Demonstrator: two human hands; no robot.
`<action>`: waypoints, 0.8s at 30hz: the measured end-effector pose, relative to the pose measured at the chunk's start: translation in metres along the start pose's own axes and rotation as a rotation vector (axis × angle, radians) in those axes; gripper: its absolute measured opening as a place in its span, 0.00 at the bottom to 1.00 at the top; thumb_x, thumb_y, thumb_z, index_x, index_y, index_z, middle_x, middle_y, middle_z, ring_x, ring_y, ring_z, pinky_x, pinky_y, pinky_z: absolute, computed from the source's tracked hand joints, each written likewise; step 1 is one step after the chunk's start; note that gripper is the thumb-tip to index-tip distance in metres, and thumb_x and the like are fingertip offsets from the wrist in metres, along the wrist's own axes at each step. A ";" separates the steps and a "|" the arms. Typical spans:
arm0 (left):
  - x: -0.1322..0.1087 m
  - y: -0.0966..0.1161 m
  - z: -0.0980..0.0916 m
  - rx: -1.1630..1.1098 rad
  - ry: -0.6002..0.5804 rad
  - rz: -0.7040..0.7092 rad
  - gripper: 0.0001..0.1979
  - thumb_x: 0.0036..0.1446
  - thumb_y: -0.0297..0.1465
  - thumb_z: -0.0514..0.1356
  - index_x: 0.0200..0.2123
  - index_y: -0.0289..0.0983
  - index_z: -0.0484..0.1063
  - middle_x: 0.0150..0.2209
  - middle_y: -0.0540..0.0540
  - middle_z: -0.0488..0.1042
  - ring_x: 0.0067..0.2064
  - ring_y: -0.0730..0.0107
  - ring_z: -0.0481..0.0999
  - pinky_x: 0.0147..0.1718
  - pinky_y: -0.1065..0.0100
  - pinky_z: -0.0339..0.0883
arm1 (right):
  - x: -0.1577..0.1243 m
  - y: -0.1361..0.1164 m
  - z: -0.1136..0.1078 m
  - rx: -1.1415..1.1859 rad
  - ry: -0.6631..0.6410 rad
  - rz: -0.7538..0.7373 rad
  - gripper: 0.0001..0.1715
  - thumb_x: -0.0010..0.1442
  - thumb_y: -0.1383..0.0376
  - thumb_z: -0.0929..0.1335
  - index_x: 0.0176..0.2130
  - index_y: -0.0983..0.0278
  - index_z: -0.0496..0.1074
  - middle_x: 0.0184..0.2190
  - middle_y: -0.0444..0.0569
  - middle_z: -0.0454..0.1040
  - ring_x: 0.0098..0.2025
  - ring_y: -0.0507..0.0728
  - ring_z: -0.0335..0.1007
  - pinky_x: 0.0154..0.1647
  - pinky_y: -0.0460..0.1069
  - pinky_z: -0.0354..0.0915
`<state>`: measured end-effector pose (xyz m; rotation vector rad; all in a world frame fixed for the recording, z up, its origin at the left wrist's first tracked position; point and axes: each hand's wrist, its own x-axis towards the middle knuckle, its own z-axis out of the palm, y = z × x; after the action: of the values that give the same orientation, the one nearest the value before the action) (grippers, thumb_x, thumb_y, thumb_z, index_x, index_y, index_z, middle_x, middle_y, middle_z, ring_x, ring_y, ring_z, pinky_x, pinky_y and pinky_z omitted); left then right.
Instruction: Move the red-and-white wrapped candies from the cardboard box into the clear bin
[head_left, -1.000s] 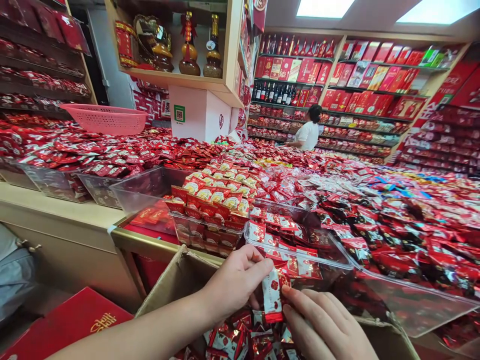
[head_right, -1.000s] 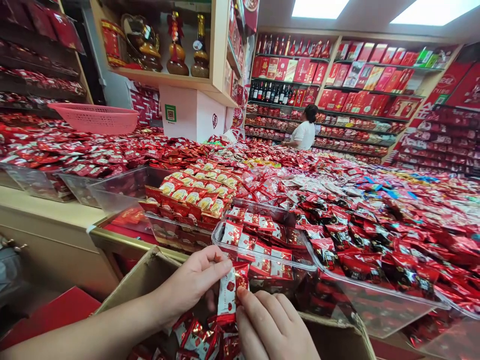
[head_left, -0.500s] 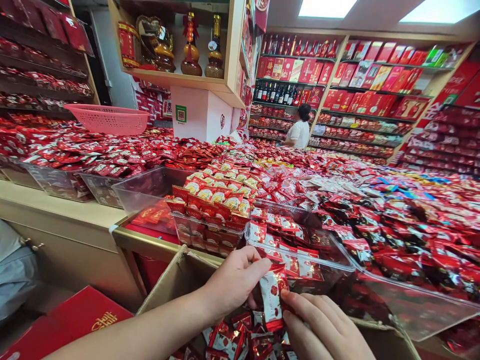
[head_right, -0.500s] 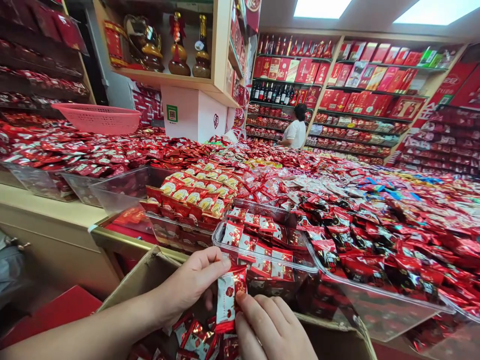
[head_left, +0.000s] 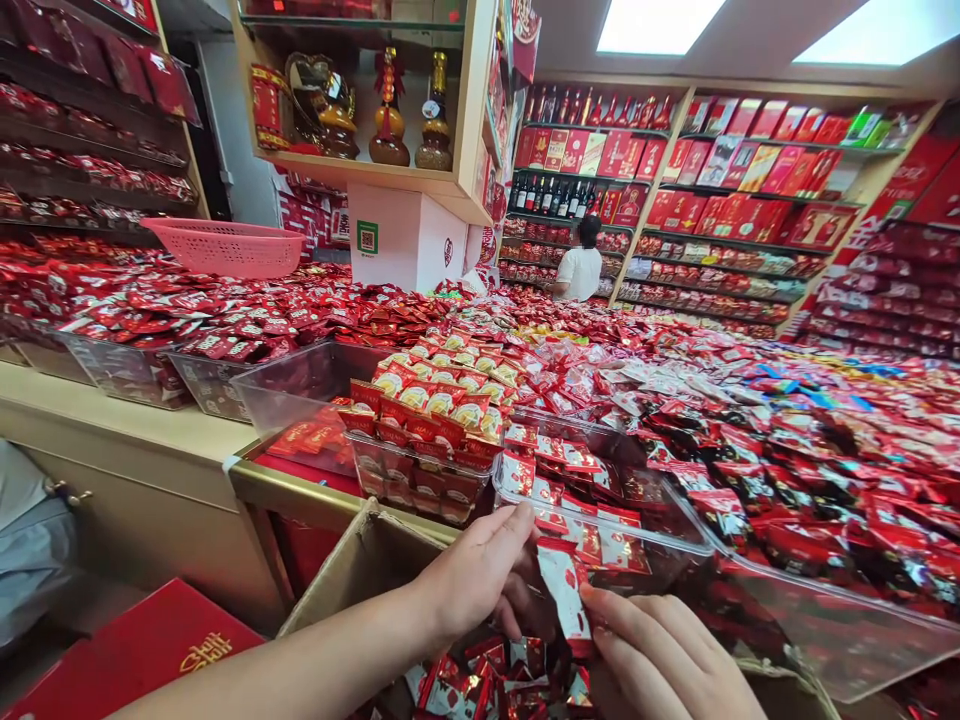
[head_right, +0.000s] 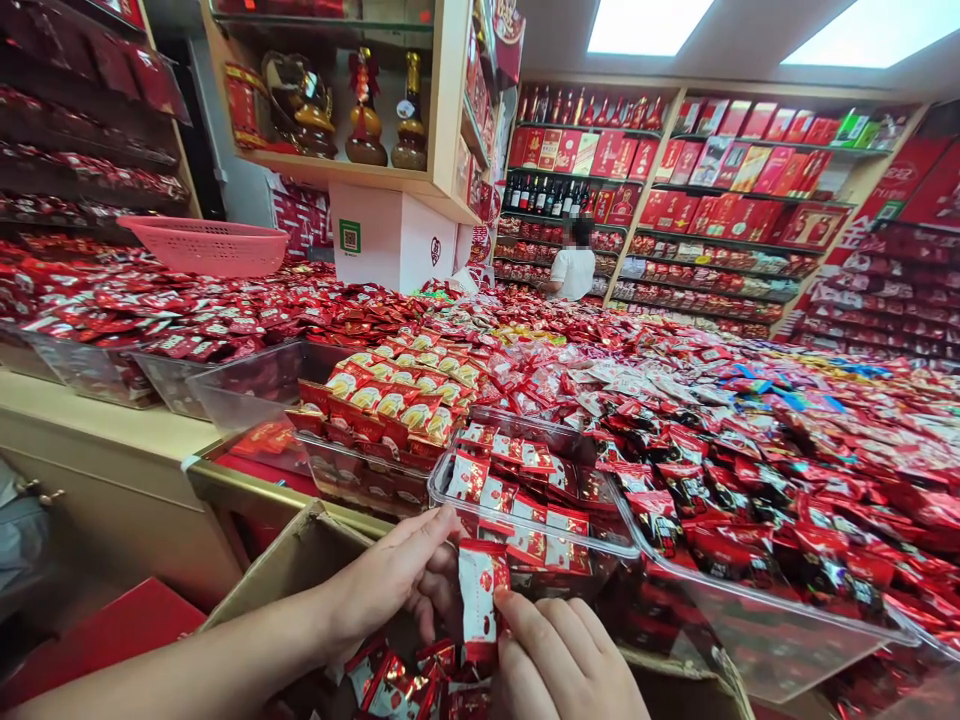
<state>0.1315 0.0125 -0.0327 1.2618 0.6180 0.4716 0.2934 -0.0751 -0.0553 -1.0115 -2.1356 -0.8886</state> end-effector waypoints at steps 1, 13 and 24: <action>0.000 -0.001 0.000 0.007 -0.010 0.004 0.21 0.55 0.48 0.43 0.36 0.36 0.60 0.23 0.49 0.70 0.19 0.79 0.69 0.13 0.81 0.55 | 0.000 0.000 -0.001 0.007 -0.016 0.001 0.09 0.51 0.76 0.61 0.30 0.67 0.67 0.30 0.55 0.76 0.27 0.56 0.69 0.24 0.50 0.62; 0.004 -0.005 -0.002 0.153 0.092 0.069 0.15 0.54 0.41 0.47 0.27 0.34 0.61 0.19 0.53 0.65 0.18 0.81 0.64 0.14 0.80 0.57 | -0.003 -0.007 0.002 0.106 -0.034 0.036 0.10 0.53 0.76 0.60 0.33 0.69 0.69 0.33 0.57 0.74 0.31 0.58 0.67 0.29 0.52 0.62; 0.004 -0.001 0.000 0.164 0.085 0.051 0.15 0.54 0.41 0.48 0.28 0.34 0.61 0.19 0.53 0.66 0.18 0.81 0.65 0.14 0.80 0.57 | 0.001 -0.009 0.002 0.095 -0.033 0.046 0.10 0.54 0.75 0.60 0.33 0.68 0.69 0.32 0.55 0.75 0.30 0.56 0.68 0.29 0.51 0.63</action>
<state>0.1350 0.0148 -0.0348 1.4207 0.7089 0.5273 0.2854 -0.0774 -0.0585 -1.0296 -2.1515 -0.7466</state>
